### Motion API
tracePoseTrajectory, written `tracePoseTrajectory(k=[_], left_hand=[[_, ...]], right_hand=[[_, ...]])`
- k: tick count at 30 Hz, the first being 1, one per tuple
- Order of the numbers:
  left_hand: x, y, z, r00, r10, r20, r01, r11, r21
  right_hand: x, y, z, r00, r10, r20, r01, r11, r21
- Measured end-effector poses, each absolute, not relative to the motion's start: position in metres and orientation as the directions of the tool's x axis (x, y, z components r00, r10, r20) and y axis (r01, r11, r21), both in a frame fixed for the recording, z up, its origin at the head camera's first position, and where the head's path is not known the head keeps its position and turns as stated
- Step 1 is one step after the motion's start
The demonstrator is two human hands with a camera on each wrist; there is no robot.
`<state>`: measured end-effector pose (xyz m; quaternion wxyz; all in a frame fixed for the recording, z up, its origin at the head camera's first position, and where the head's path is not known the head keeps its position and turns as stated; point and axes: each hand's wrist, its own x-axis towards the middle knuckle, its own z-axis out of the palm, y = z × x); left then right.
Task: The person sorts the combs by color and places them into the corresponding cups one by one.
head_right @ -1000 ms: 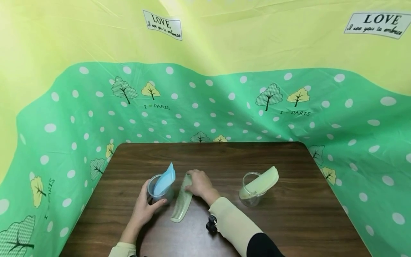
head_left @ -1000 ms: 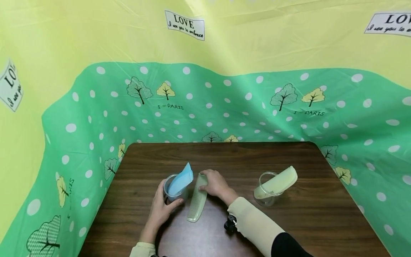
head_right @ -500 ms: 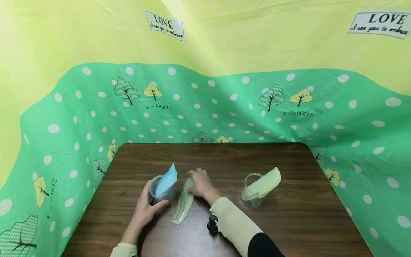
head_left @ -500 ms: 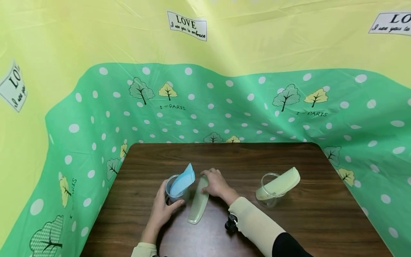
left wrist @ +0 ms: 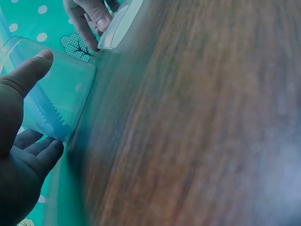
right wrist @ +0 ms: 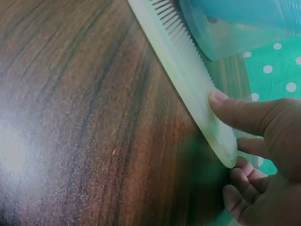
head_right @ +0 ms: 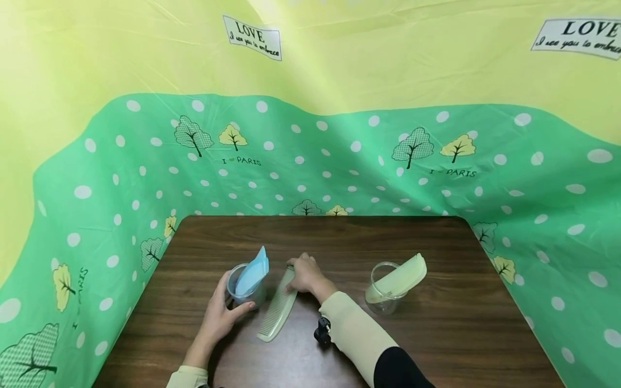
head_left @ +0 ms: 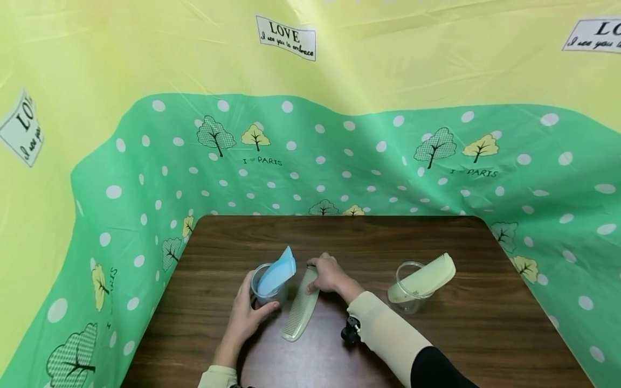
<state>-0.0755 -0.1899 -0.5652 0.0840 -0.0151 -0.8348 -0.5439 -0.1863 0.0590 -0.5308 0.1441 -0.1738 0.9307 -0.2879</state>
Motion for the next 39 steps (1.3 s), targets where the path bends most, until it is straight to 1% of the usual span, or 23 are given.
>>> tracePoseTrajectory(k=[6, 11, 19, 25, 29, 39], left_hand=[[-0.076, -0.190, -0.565, -0.982, -0.070, 0.176, 0.131, 0.419, 0.898], [-0.076, -0.190, -0.564, -0.983, -0.071, 0.171, 0.128, 0.403, 0.906], [-0.076, -0.190, -0.563, -0.983, -0.069, 0.168, 0.128, 0.389, 0.912], [-0.076, -0.191, -0.564, -0.988, -0.066, 0.140, 0.104, 0.386, 0.917], [-0.076, -0.191, -0.565, -0.987, -0.065, 0.150, 0.114, 0.381, 0.918], [-0.075, -0.190, -0.564, -0.988, -0.059, 0.140, 0.109, 0.366, 0.924]], right_hand=[[-0.188, 0.061, -0.531, -0.905, -0.377, -0.198, -0.187, 0.770, -0.610], [-0.189, 0.063, -0.529, -0.907, -0.361, -0.216, -0.157, 0.766, -0.624], [-0.188, 0.067, -0.524, -0.921, -0.337, -0.196, -0.117, 0.717, -0.688], [-0.187, 0.070, -0.520, -0.933, -0.334, -0.133, -0.154, 0.705, -0.692], [-0.187, 0.073, -0.517, -0.937, -0.341, -0.077, -0.196, 0.695, -0.692], [-0.179, 0.084, -0.495, -0.921, -0.388, 0.044, -0.311, 0.660, -0.684]])
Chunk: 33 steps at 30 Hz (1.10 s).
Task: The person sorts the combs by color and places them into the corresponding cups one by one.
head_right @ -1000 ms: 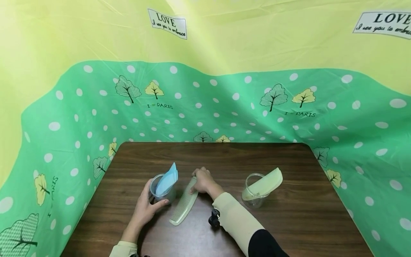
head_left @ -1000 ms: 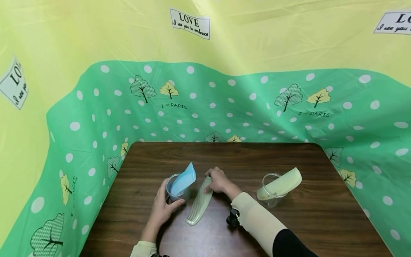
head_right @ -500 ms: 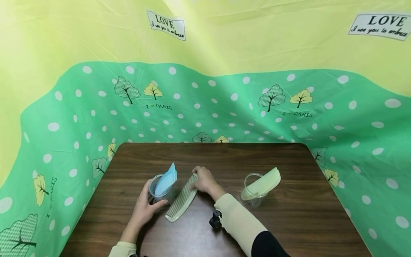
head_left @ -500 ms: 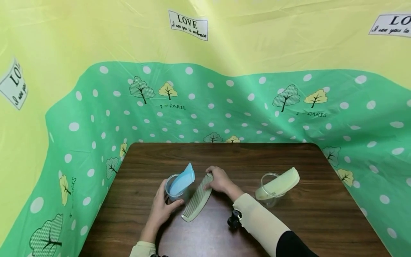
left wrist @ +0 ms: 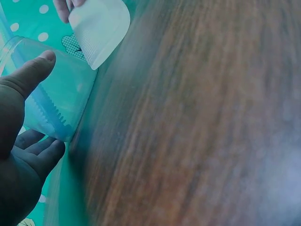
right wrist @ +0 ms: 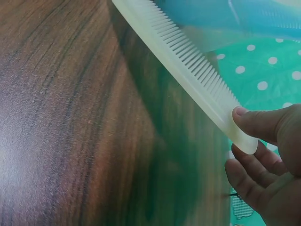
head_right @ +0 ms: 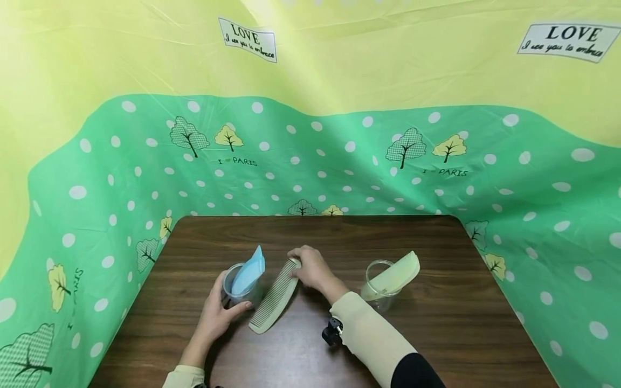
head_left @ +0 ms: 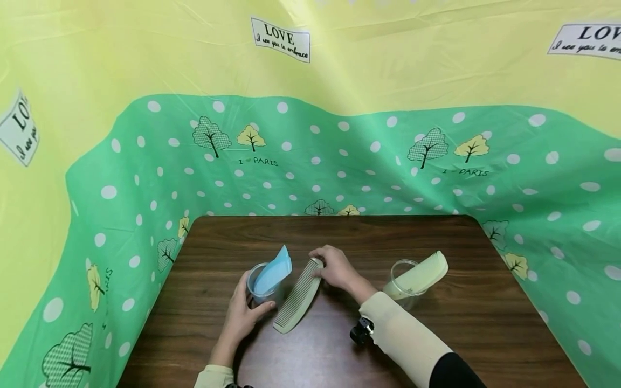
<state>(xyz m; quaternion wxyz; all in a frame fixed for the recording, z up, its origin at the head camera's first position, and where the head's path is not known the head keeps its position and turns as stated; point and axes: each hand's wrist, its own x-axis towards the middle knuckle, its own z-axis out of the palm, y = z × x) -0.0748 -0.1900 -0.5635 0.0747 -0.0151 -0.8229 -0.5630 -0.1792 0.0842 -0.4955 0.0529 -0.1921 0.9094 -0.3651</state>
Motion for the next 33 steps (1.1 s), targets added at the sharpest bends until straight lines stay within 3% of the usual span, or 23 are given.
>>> tracePoseTrajectory(k=[33], left_hand=[[-0.074, -0.189, -0.558, -0.989, -0.049, 0.138, 0.110, 0.374, 0.921]], right_hand=[[-0.153, 0.102, -0.442, -0.914, -0.356, 0.194, -0.377, 0.573, -0.728]])
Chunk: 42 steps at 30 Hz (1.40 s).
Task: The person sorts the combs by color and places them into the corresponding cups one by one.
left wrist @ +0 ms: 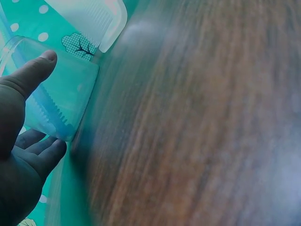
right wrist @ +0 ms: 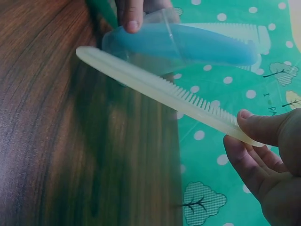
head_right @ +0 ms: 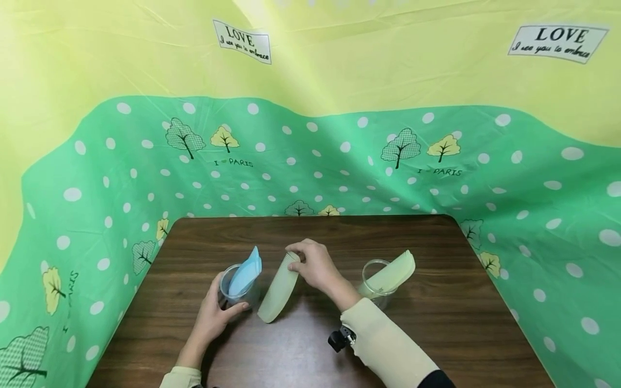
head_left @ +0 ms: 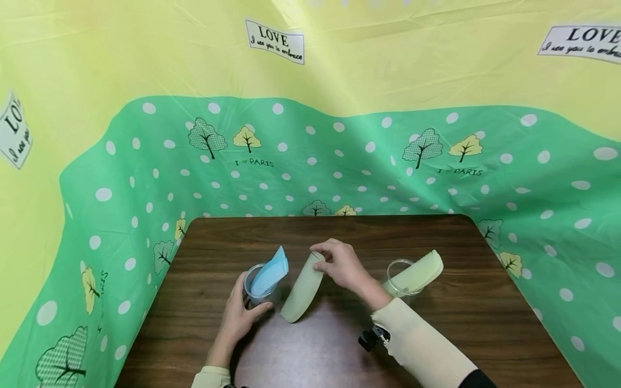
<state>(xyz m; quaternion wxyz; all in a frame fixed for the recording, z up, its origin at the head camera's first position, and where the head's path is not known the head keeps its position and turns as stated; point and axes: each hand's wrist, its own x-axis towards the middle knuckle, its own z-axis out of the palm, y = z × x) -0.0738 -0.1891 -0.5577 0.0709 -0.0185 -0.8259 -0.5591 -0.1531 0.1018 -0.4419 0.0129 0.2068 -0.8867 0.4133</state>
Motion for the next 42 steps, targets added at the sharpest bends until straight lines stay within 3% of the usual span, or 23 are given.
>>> tracePoseTrajectory(k=[15, 29, 42], left_hand=[[-0.073, -0.189, -0.559, -0.989, -0.055, 0.139, 0.107, 0.382, 0.918], [-0.073, -0.189, -0.560, -0.992, -0.046, 0.115, 0.092, 0.348, 0.933], [-0.074, -0.190, -0.559, -0.993, -0.045, 0.112, 0.086, 0.384, 0.919]], right_hand=[[-0.146, 0.121, -0.420, -0.934, -0.290, 0.210, -0.341, 0.540, -0.769], [-0.142, 0.154, -0.394, -0.923, -0.223, 0.313, -0.383, 0.588, -0.712], [-0.134, 0.176, -0.376, -0.922, -0.146, 0.359, -0.375, 0.577, -0.726]])
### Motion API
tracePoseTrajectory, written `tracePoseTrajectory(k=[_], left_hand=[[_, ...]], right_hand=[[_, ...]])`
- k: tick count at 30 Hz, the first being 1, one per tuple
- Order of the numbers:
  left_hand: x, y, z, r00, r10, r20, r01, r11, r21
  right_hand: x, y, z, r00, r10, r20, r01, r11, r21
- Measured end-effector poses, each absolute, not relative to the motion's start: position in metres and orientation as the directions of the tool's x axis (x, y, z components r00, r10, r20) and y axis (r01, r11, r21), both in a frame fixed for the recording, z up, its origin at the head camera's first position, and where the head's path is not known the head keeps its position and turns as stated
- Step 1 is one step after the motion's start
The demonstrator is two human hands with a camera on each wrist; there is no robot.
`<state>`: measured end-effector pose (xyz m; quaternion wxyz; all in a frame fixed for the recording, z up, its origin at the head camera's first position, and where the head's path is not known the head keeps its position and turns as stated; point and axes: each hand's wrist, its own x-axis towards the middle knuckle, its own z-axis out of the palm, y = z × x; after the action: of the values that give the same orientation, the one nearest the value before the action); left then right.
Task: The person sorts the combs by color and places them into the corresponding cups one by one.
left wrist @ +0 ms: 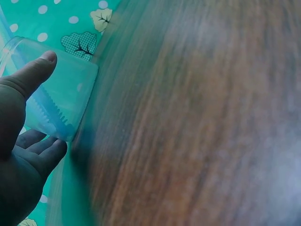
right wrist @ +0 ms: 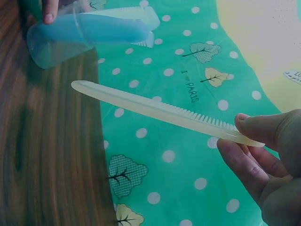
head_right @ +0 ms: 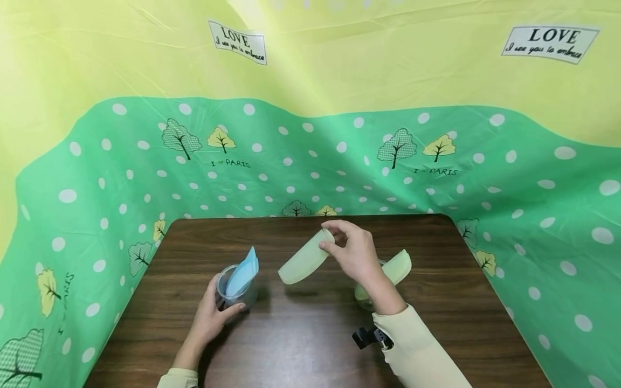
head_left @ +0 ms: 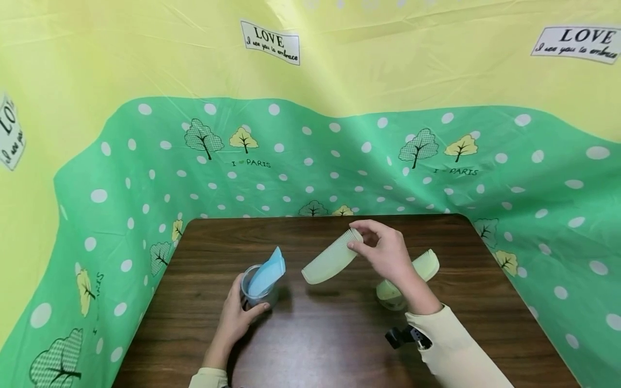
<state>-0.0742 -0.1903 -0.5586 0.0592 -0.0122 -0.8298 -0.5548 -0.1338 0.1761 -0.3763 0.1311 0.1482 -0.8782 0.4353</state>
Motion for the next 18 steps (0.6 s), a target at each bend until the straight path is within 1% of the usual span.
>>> tracePoseTrajectory(k=[9, 14, 18], left_hand=[[-0.077, -0.190, -0.558, -0.993, -0.045, 0.108, 0.080, 0.411, 0.908], [-0.075, -0.191, -0.559, -0.991, -0.045, 0.127, 0.097, 0.411, 0.906], [-0.074, -0.191, -0.559, -0.992, -0.045, 0.119, 0.092, 0.402, 0.911]], right_hand=[[-0.127, 0.194, -0.365, -0.916, -0.093, 0.390, -0.367, 0.586, -0.722], [-0.124, 0.211, -0.360, -0.908, -0.058, 0.415, -0.358, 0.620, -0.698], [-0.120, 0.224, -0.357, -0.904, -0.033, 0.426, -0.346, 0.641, -0.685]])
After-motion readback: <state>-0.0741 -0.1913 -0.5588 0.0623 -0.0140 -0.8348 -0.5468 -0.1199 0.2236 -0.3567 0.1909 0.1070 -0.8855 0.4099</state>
